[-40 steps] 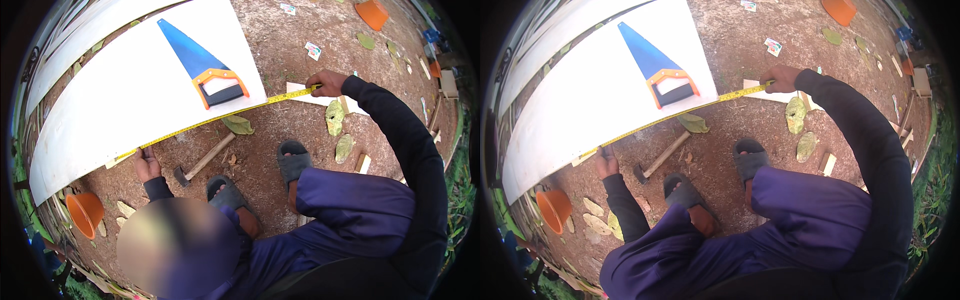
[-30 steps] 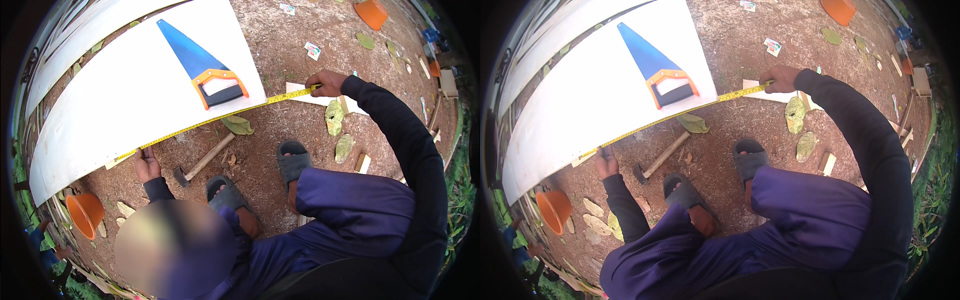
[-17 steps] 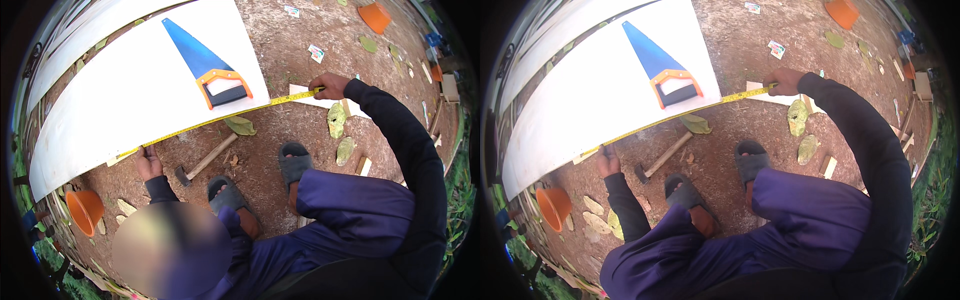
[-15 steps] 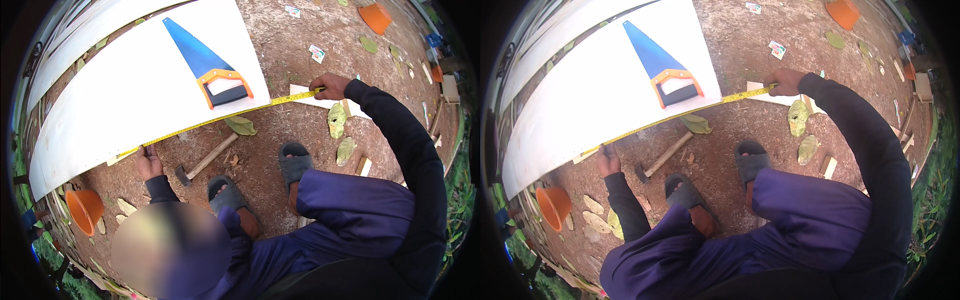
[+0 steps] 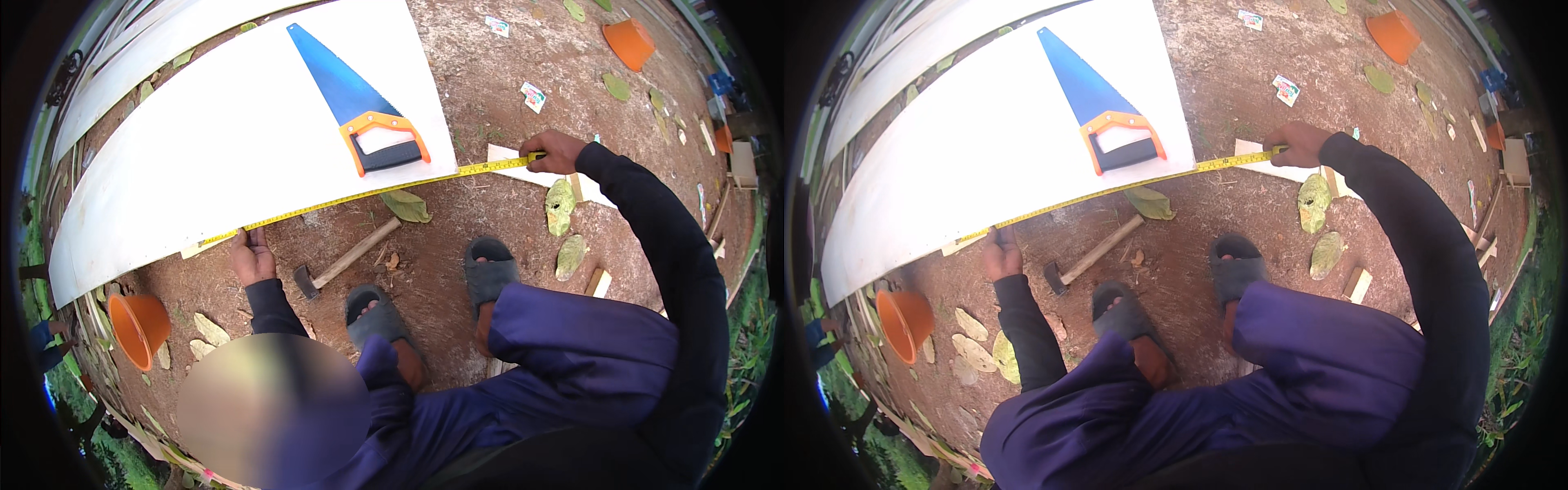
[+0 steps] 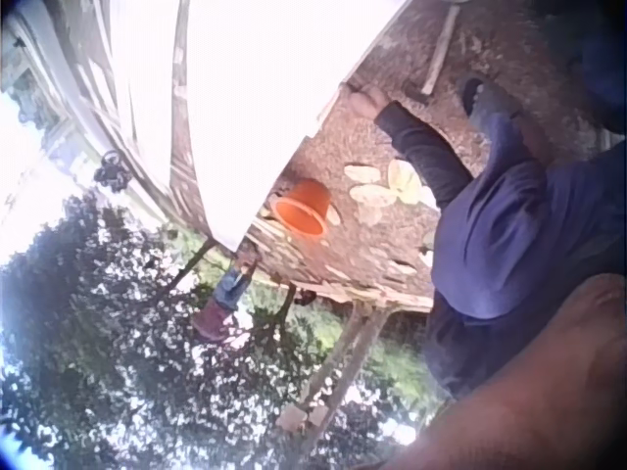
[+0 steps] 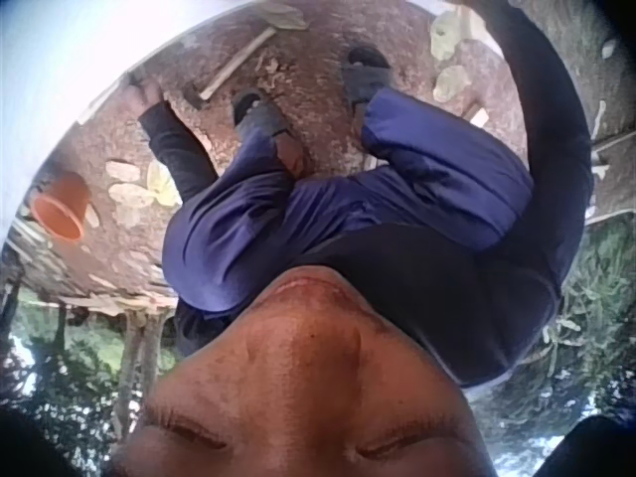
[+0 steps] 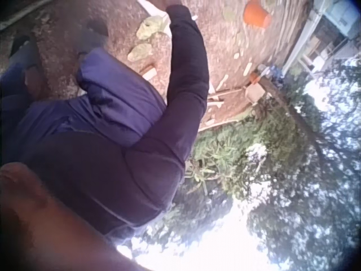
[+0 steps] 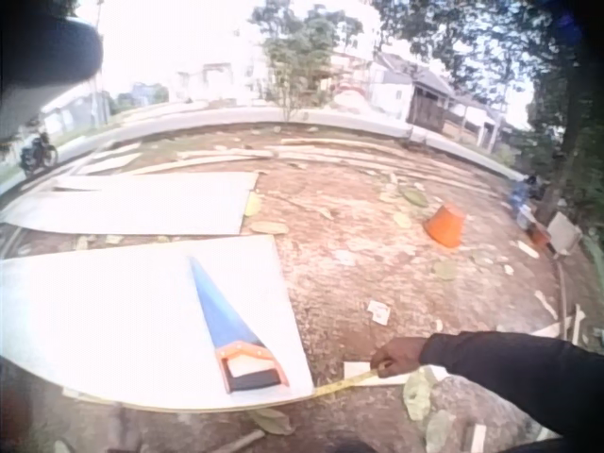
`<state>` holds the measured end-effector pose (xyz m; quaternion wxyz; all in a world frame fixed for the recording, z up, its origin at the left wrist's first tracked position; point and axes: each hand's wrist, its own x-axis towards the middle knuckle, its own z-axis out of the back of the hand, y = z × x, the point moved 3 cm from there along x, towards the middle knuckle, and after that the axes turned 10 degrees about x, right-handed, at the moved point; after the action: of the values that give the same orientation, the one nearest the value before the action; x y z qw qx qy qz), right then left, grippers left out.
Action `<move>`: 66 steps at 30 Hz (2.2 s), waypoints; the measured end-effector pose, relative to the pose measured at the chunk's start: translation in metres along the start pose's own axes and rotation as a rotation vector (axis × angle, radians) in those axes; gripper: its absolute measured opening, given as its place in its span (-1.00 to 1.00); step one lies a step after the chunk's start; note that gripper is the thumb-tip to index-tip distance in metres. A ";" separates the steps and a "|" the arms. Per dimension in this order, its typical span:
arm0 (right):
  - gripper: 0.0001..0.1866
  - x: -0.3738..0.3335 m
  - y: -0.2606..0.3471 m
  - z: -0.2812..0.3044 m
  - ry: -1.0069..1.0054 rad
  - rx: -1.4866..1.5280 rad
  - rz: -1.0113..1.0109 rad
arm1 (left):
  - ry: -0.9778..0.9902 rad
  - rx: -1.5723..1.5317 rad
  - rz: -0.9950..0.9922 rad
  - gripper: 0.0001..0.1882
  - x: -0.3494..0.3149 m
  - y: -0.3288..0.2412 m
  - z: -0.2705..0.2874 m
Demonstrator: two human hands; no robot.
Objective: The person measures and cuts a wooden plank using a tape measure and hand saw, then positions it under a large white board and hammers nails to secure it.
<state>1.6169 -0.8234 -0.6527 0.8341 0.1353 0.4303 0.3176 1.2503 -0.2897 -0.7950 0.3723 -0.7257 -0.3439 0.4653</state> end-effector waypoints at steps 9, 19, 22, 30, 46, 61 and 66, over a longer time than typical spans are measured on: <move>-0.61 -0.023 0.004 -0.007 -0.058 0.014 -0.009 | -0.070 -0.087 0.060 -0.81 -0.039 -0.006 -0.048; -0.63 -0.025 0.013 -0.017 -0.040 -0.031 -0.024 | -0.052 -0.113 0.040 -0.81 -0.047 -0.005 -0.033; -0.58 -0.034 0.016 -0.025 -0.059 -0.026 -0.070 | -0.003 -0.112 0.108 -0.74 -0.054 -0.001 -0.023; -0.60 -0.071 0.021 -0.083 -0.001 0.010 0.046 | -0.038 -0.085 0.174 -0.81 -0.083 0.005 0.009; -0.54 -0.163 0.055 -0.267 -0.327 0.284 -0.031 | 0.637 0.201 0.353 -0.86 -0.218 0.065 -0.079; -0.56 -0.202 0.072 -0.319 -0.341 0.416 -0.159 | 0.908 0.566 0.432 -0.71 -0.219 0.077 -0.066; -0.57 -0.202 0.074 -0.300 -0.273 0.390 -0.199 | 0.795 0.449 0.549 -0.72 -0.191 0.090 -0.018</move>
<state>1.2591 -0.9118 -0.6661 0.8697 0.2923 0.3779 0.1236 1.2182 -0.4985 -0.7870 0.4848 -0.8116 0.1341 0.2971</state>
